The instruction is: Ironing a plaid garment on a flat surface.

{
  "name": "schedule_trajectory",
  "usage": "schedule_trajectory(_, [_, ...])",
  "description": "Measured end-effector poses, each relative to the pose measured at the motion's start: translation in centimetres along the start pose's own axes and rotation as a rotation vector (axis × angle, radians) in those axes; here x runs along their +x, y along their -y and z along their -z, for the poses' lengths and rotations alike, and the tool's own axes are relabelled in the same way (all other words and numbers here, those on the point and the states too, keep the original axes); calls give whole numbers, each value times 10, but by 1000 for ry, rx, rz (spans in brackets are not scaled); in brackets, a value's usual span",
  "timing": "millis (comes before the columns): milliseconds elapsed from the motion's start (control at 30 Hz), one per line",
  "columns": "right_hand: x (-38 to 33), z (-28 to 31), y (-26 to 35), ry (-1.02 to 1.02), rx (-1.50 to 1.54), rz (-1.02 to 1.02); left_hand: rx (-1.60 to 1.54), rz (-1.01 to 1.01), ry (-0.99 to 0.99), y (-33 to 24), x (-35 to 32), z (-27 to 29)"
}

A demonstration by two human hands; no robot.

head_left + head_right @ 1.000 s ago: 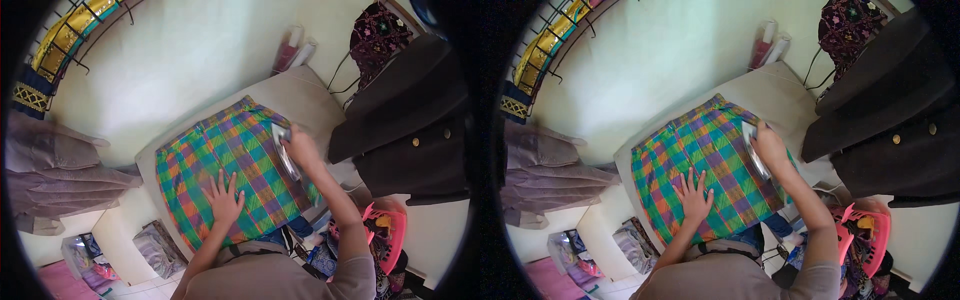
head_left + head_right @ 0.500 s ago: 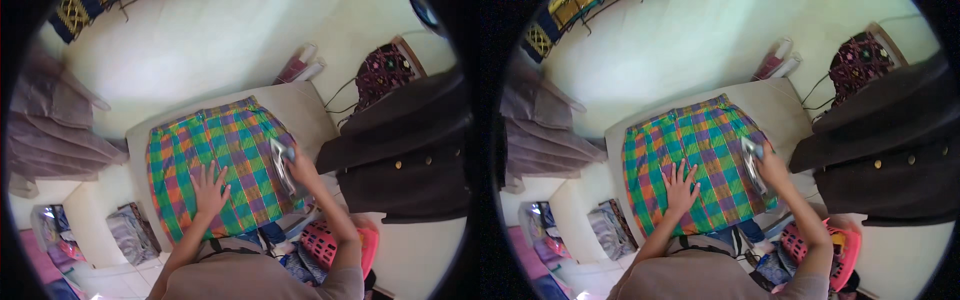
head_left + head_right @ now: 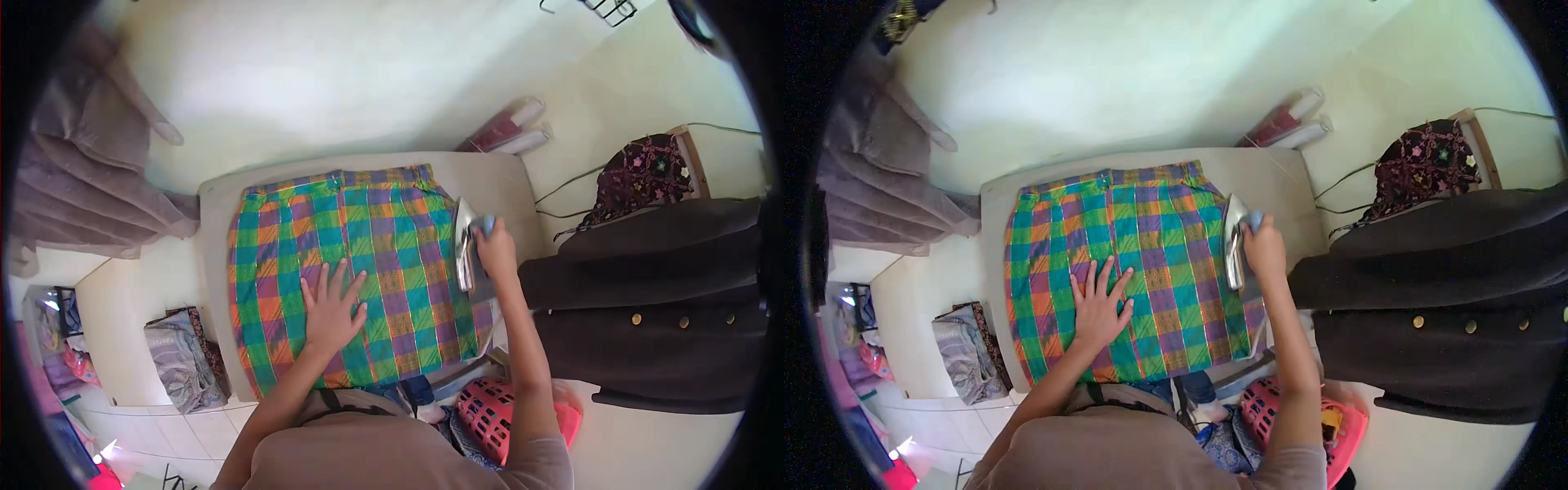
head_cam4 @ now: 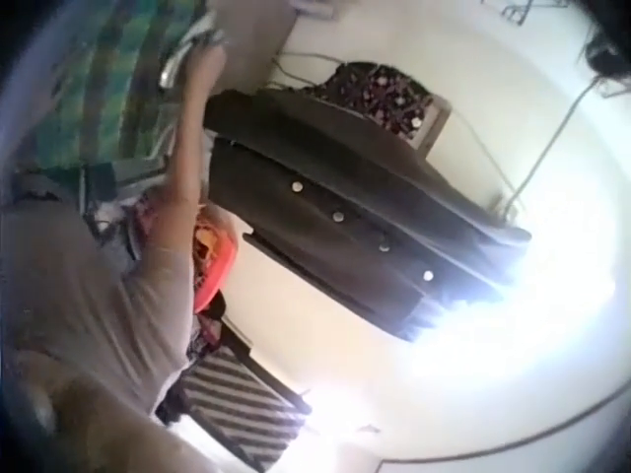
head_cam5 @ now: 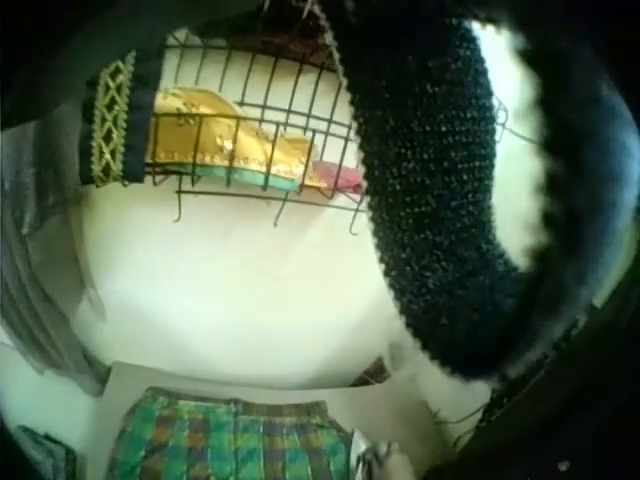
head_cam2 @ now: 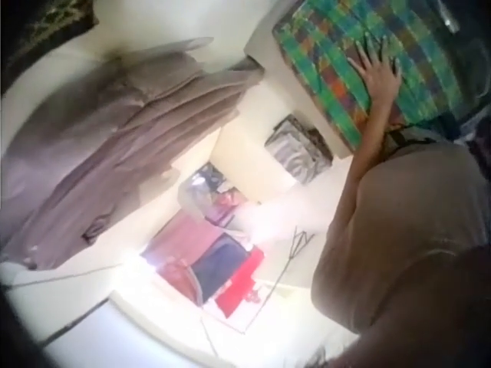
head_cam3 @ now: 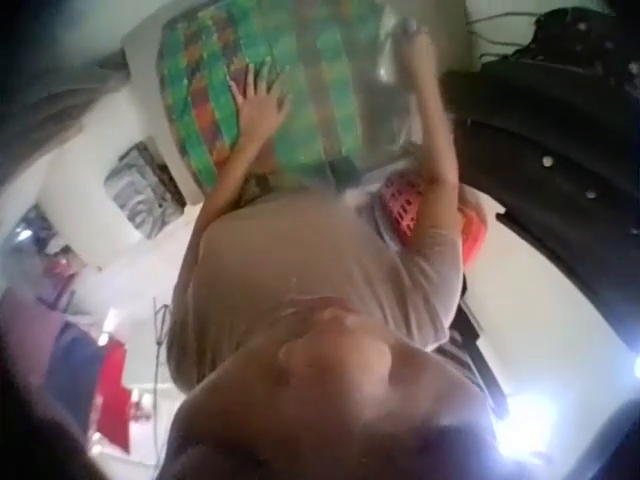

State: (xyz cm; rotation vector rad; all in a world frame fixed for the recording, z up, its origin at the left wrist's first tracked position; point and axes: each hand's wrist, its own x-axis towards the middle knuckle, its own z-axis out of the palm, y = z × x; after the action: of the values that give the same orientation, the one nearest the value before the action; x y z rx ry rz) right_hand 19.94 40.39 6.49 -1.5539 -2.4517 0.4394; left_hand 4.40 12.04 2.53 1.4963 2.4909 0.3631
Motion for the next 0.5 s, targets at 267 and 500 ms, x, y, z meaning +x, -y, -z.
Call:
schedule_trajectory(267, [15,-17,-12,162,247,83,-41,-66,-86,9,-8,-11])
schedule_trajectory(500, [-174,-2,12,348,65,54,-102,10,-172,39,-38,-6])
